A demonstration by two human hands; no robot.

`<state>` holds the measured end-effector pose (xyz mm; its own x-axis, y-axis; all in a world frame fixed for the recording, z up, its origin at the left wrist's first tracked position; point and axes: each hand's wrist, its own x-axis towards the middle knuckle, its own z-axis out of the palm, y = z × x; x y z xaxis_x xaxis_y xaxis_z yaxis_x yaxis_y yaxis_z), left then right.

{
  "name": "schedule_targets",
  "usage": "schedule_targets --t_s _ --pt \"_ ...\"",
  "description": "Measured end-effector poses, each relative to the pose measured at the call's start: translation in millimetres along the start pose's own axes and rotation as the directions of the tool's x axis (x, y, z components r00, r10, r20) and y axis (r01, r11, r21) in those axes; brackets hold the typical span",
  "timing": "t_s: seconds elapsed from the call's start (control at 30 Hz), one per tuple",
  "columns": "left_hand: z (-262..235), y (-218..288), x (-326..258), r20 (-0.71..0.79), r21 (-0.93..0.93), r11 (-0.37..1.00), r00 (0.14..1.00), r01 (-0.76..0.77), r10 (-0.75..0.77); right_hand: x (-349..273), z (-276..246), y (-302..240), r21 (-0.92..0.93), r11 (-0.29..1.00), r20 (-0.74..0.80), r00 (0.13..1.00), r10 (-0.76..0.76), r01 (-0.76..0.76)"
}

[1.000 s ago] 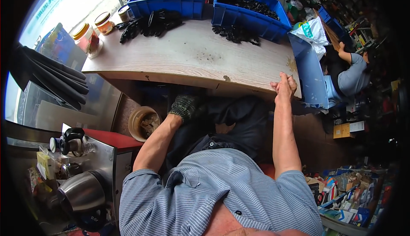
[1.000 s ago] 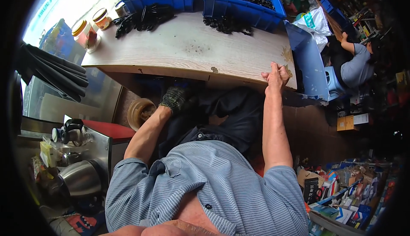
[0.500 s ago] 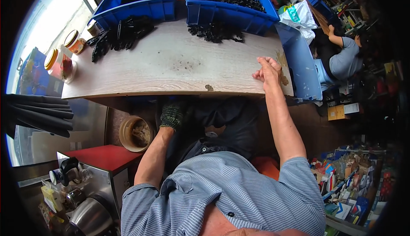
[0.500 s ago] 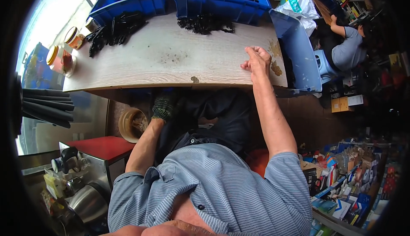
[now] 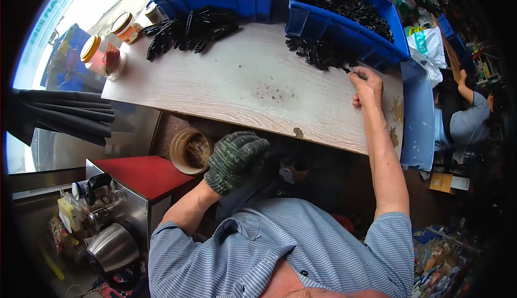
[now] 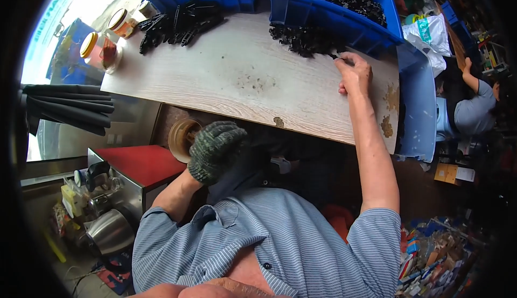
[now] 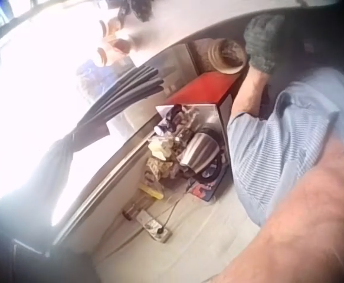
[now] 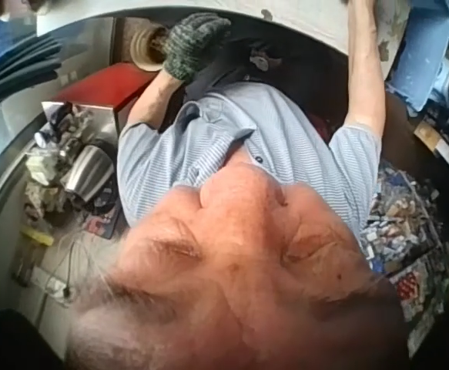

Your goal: Assembling small black mechanical parts by hand on a workbench.

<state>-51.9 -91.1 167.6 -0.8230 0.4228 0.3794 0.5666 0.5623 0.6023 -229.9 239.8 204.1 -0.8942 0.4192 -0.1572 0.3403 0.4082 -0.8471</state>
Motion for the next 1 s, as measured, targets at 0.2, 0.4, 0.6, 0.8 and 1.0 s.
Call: schedule_targets --t_s 0.2,0.4,0.6,0.8,1.0 --pt "-57 -86 103 -0.492 0.581 0.797 0.851 0.164 0.183 5 5 -5 -0.088 0.996 0.054 0.998 0.016 -0.011" --pt "-57 -152 153 -0.289 0.781 0.576 0.957 0.240 -0.007 8 6 1 -0.060 0.998 0.069 0.997 0.032 -0.028" --pt "-46 -128 141 -0.210 0.697 0.714 0.970 0.058 0.126 7 0 10 0.076 0.996 0.071 0.997 0.037 -0.042" --pt "-38 -108 133 -0.393 0.594 0.797 0.903 0.104 0.175 1 -4 18 0.230 0.971 0.106 0.994 0.036 -0.060" --pt "-35 -126 136 -0.286 0.548 0.815 0.958 0.188 -0.028 -14 -10 21 0.393 0.912 0.220 0.975 0.033 -0.119"
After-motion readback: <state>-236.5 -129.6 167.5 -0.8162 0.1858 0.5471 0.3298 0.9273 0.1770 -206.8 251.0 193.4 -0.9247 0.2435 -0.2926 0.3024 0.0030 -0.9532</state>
